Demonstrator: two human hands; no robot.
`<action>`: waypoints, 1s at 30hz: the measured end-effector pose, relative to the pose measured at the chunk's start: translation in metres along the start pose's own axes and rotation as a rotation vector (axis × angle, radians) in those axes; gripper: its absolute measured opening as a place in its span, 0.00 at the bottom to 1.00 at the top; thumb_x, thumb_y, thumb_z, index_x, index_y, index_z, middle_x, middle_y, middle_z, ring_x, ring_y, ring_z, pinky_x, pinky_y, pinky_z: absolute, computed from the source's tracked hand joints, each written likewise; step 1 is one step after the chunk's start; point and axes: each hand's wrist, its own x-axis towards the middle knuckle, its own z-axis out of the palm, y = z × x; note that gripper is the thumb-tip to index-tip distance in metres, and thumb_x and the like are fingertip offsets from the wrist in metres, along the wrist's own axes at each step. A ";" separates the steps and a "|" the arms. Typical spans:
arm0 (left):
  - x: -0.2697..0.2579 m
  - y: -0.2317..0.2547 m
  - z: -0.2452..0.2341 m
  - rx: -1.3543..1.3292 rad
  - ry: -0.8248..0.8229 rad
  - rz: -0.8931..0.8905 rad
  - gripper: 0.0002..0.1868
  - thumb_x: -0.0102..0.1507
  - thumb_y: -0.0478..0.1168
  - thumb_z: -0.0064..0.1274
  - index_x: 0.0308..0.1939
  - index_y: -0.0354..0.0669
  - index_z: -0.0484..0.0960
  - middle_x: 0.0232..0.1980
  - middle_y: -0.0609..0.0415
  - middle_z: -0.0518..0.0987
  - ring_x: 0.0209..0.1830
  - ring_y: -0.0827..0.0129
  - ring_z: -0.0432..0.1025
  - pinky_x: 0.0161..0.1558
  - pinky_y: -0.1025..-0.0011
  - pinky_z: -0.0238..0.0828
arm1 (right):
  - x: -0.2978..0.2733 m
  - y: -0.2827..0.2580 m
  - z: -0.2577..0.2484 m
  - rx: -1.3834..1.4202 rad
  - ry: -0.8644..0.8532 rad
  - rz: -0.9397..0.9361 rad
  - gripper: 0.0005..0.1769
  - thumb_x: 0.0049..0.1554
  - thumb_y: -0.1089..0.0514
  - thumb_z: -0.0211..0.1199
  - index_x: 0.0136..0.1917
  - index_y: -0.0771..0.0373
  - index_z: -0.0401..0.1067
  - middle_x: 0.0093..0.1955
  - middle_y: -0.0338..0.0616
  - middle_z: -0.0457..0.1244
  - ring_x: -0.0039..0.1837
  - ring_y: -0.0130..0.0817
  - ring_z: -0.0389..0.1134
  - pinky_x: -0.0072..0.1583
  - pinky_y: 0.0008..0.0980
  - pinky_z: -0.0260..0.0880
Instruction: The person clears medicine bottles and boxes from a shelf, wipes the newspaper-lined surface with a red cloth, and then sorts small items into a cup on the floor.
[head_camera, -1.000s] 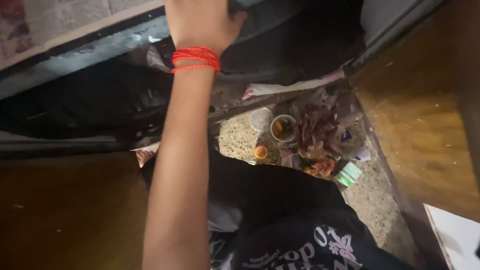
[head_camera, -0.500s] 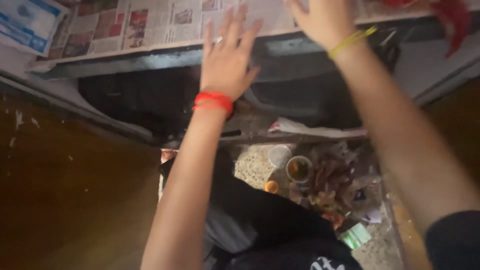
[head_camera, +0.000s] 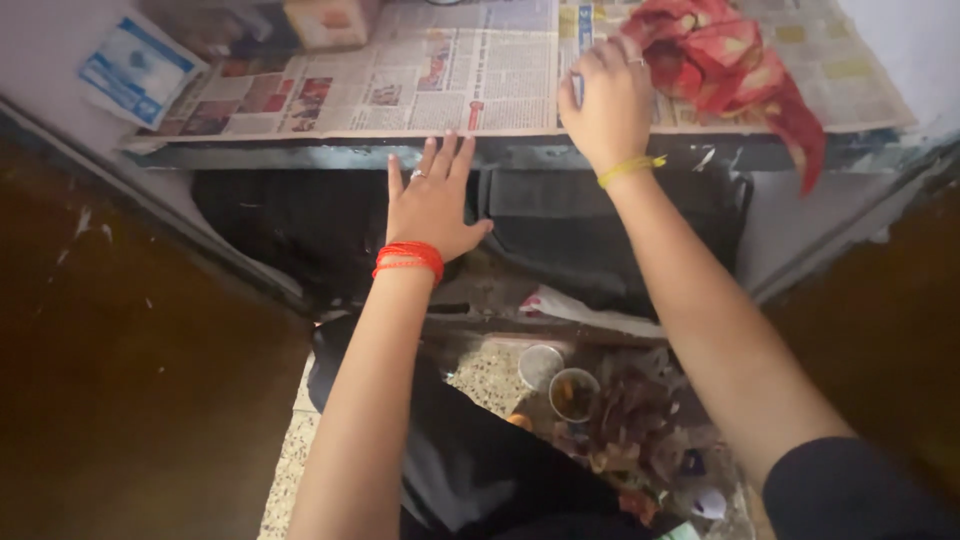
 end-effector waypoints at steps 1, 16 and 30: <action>0.000 0.004 -0.002 0.034 -0.015 -0.014 0.58 0.52 0.58 0.67 0.78 0.51 0.49 0.81 0.52 0.53 0.80 0.57 0.49 0.74 0.37 0.34 | 0.001 -0.001 -0.001 0.007 0.013 -0.003 0.08 0.57 0.57 0.69 0.45 0.63 0.74 0.56 0.52 0.65 0.68 0.56 0.62 0.65 0.51 0.64; 0.058 0.033 0.021 0.297 0.137 -0.010 0.57 0.50 0.59 0.68 0.79 0.53 0.56 0.82 0.45 0.52 0.83 0.56 0.44 0.75 0.34 0.31 | -0.003 -0.011 -0.001 -0.015 0.046 -0.010 0.07 0.59 0.58 0.65 0.44 0.65 0.73 0.51 0.54 0.67 0.66 0.56 0.64 0.64 0.52 0.66; 0.104 -0.006 0.008 0.084 -0.016 0.399 0.57 0.46 0.57 0.71 0.76 0.58 0.60 0.82 0.52 0.52 0.83 0.57 0.39 0.78 0.44 0.30 | 0.006 -0.024 -0.012 -0.125 -0.004 -0.028 0.07 0.57 0.59 0.66 0.41 0.63 0.71 0.45 0.52 0.67 0.63 0.55 0.69 0.58 0.52 0.71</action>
